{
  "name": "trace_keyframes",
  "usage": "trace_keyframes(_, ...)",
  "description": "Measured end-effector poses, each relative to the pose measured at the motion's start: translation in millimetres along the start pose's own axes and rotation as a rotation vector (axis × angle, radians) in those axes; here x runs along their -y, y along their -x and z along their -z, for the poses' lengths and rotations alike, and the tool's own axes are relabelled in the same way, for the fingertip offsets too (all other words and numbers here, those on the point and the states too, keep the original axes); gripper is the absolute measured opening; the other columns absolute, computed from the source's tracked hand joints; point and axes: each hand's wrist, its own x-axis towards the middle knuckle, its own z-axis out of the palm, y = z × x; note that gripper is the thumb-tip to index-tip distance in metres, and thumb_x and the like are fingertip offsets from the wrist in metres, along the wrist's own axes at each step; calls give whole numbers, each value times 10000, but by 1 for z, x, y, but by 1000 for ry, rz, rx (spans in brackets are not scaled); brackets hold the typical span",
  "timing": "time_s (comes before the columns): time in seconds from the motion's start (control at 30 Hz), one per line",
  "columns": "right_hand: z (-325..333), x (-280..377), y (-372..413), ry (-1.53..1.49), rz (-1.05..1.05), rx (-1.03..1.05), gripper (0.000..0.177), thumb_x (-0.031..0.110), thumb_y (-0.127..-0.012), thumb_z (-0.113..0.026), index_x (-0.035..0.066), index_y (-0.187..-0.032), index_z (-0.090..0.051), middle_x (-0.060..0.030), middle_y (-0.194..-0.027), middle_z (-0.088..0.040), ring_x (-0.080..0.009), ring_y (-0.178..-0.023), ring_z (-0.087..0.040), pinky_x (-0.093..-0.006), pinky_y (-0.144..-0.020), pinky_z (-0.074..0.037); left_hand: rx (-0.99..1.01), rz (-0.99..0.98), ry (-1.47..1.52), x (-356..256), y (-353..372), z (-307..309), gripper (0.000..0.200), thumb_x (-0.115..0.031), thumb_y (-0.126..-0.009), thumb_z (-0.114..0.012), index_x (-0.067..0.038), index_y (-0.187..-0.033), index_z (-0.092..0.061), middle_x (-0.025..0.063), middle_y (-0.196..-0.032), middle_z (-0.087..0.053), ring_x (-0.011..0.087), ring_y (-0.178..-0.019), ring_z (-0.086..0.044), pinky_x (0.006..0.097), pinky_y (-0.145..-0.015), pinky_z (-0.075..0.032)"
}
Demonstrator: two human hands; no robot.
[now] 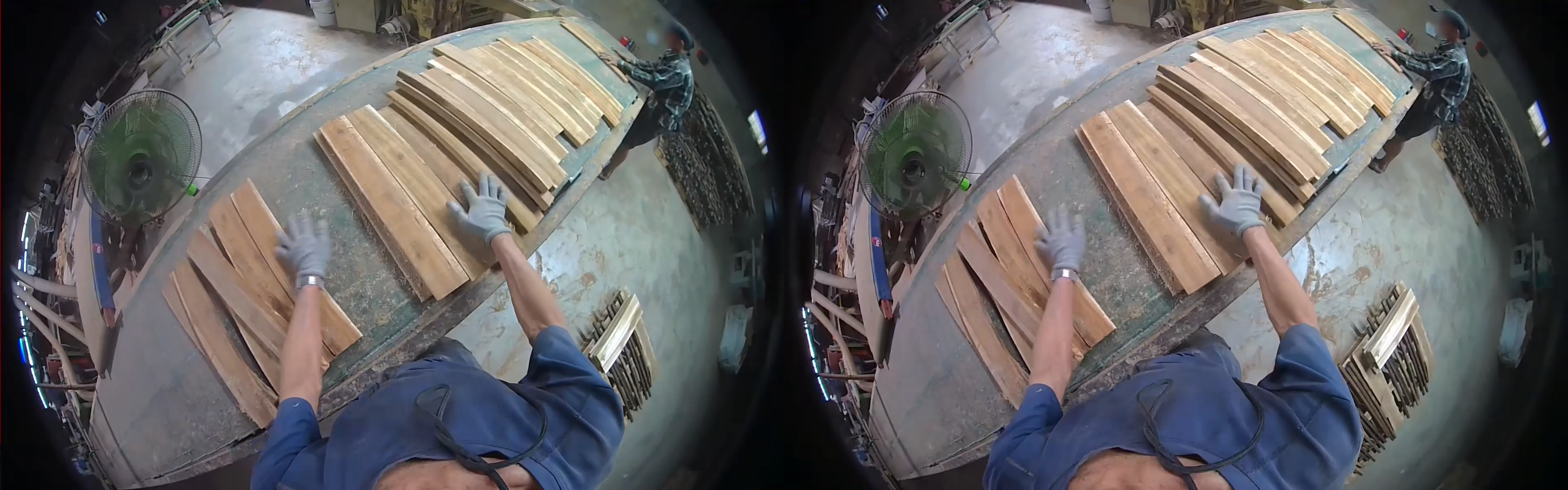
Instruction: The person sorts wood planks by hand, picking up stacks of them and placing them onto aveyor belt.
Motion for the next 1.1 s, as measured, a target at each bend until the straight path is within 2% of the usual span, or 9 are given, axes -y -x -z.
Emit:
trace_keyframes(0.1, 22, 15, 9, -244, 200, 111, 640, 498, -865, -528, 178, -1408, -416, -194, -1346, -485, -347, -1234, -436, -478, -1022, -288, -24, -522, 93, -83, 3, -4, 557, -529, -920, -437, -281, -1418, -424, 104, -1497, -353, 403, -1376, -263, 626, -1107, -106)
trace_keyframes(0.27, 26, -41, -69, 96, -115, -304, 718, 525, -840, -574, 225, -1455, -359, -163, -1395, -449, -332, -1230, -457, -490, -993, -342, 60, -925, 280, -201, 26, -22, 505, -540, -917, -439, -340, -1380, -471, 71, -1509, -345, 343, -1415, -224, 582, -1138, -71)
trace_keyframes(0.43, 37, -98, -104, 31, -317, 240, 780, 634, -811, -562, 243, -1456, -364, -172, -1409, -428, -355, -1296, -407, -511, -1026, -335, 212, -864, 155, -200, 23, -16, 436, -524, -889, -478, -271, -1226, -591, 27, -1432, -437, 334, -1380, -273, 638, -1103, -79)
trace_keyframes(0.6, 41, -96, -101, 82, -328, 212, 739, 648, -825, -524, 291, -1454, -370, -212, -1355, -467, -385, -1258, -438, -497, -1031, -338, 83, -785, 219, -131, 40, -15, 335, -494, -846, -559, -219, -1015, -650, -1, -1358, -489, 351, -1329, -339, 706, -1042, -128)
trace_keyframes(0.73, 55, -99, -122, 123, -216, 350, 760, 654, -809, -522, 271, -1449, -378, -257, -1239, -566, -421, -1152, -543, -443, -973, -417, 133, -649, 149, -59, 37, 0, 393, -532, -837, -563, -232, -1075, -651, 21, -1409, -444, 360, -1358, -299, 714, -1046, -100)
trace_keyframes(0.9, 79, -48, -106, -397, 4, -13, 497, 392, -799, -645, 132, -1223, -633, -252, -977, -675, -349, -979, -652, -402, -858, -488, 74, -570, 162, -22, 30, -2, 531, -600, -827, -551, -258, -1228, -619, 151, -1518, -281, 345, -1399, -250, 672, -1086, -57)
trace_keyframes(0.97, 82, -27, -82, -473, -340, 144, 420, 298, -785, -662, 105, -1159, -659, -204, -914, -692, -330, -861, -664, -405, -821, -494, 60, -580, 153, -19, 30, -4, 543, -600, -821, -556, -249, -1230, -619, 165, -1524, -270, 339, -1399, -253, 660, -1091, -62)
trace_keyframes(1.03, 73, 24, -35, -278, 77, -53, 484, 311, -779, -698, 104, -1208, -610, -217, -1036, -658, -267, -1007, -631, -383, -864, -479, 83, -570, 105, -20, 34, 2, 527, -589, -823, -558, -246, -1217, -623, 164, -1518, -281, 340, -1397, -255, 655, -1090, -75)
trace_keyframes(1.1, 50, 68, -7, -238, -31, 228, 890, 610, -738, -674, 140, -1431, -373, -306, -1452, -307, -435, -1325, -352, -538, -1049, -331, 104, -594, 83, -17, 43, 8, 508, -576, -820, -564, -247, -1202, -630, 158, -1509, -300, 341, -1398, -253, 653, -1092, -83)
